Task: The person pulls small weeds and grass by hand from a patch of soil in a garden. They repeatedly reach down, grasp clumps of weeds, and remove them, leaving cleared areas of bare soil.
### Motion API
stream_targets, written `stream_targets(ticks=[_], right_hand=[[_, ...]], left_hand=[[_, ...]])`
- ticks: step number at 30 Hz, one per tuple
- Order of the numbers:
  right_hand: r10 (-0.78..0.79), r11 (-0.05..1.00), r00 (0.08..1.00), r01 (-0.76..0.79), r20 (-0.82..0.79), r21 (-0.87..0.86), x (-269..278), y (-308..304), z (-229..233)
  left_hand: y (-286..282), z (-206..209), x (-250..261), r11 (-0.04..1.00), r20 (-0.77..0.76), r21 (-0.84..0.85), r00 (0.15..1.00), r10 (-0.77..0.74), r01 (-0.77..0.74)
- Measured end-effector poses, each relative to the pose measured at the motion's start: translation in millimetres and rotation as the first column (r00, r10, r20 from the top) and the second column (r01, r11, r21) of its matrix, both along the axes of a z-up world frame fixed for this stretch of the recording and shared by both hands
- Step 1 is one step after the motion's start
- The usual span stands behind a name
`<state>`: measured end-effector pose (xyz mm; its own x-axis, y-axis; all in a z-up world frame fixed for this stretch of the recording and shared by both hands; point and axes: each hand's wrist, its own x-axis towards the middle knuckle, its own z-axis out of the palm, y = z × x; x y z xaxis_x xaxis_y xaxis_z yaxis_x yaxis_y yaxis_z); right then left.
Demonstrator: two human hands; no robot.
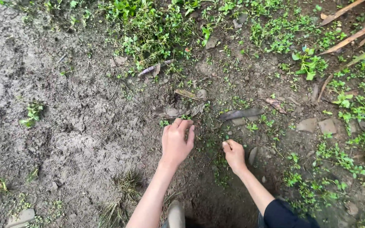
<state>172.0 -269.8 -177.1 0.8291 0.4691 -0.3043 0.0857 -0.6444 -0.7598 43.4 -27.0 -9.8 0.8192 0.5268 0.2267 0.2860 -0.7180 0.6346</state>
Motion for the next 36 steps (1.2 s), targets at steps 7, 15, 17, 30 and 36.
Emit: stream_targets(ticks=[7,15,17,30,36], right_hand=[[-0.204,0.746,0.970,0.241,-0.131,0.621,97,123,207],[0.416,0.703,0.908,-0.359,-0.055,-0.613,-5,84,159],[0.485,0.525,0.852,-0.465,-0.198,-0.713,-20,73,146],[0.286,0.687,0.923,-0.385,-0.257,-0.616,-28,72,132],[0.361,0.611,0.920,-0.358,-0.155,-0.705,-15,39,54]], left_hand=[[4,-2,8,0.999,-0.010,-0.039,1.000,-0.004,0.003],[-5,0,17,0.999,0.030,-0.006,0.998,-0.051,0.052],[-5,-5,14,0.998,0.026,0.003,0.998,-0.062,0.062],[-23,-22,8,0.996,-0.043,0.001,0.995,-0.090,0.090],[-18,-16,4,0.993,-0.054,-0.060,0.993,-0.101,0.098]])
